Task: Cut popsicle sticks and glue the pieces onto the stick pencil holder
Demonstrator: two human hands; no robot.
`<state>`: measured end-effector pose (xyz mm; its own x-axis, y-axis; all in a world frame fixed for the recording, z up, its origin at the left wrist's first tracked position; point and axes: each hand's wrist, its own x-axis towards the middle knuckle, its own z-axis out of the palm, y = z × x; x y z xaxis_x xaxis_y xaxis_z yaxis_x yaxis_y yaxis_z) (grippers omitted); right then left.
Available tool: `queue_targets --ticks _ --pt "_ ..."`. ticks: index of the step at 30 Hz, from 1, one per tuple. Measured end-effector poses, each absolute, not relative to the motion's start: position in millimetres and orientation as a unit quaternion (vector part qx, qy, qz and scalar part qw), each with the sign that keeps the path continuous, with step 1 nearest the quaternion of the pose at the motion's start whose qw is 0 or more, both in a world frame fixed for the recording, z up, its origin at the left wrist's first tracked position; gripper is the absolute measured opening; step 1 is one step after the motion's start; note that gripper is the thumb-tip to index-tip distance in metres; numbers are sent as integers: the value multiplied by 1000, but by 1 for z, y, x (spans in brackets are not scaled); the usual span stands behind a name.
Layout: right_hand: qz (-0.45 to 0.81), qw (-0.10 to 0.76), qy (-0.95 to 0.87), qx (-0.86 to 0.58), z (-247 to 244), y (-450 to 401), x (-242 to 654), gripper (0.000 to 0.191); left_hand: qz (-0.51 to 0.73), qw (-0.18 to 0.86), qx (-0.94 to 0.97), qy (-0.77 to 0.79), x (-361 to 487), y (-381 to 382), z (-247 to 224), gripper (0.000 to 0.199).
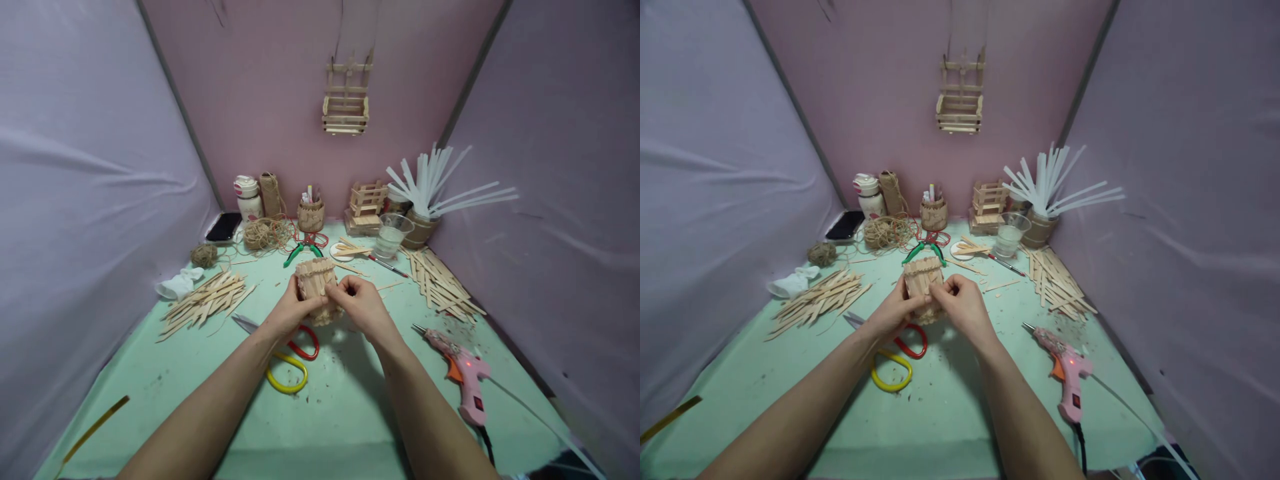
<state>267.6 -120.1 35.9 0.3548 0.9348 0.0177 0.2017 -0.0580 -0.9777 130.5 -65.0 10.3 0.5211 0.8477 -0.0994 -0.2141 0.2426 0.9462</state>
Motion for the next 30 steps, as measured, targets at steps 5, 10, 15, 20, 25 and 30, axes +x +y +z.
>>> queue_targets --ticks 5,10,15,20,25,30 --pt "336 539 -457 -622 32 -120 273 37 362 731 483 317 130 -65 11 71" --pt "349 539 -451 -620 30 -121 278 36 349 741 480 313 130 -69 17 67" --pt "357 530 -455 -620 28 -121 275 35 349 742 475 319 130 -71 21 70" --pt "364 527 -445 -626 31 -122 272 32 359 732 483 319 130 -70 19 69" --pt "364 526 -438 -632 34 -123 270 31 356 727 490 323 130 -69 16 73" --pt "363 530 -436 -630 34 -123 270 32 369 716 499 318 131 -67 10 75"
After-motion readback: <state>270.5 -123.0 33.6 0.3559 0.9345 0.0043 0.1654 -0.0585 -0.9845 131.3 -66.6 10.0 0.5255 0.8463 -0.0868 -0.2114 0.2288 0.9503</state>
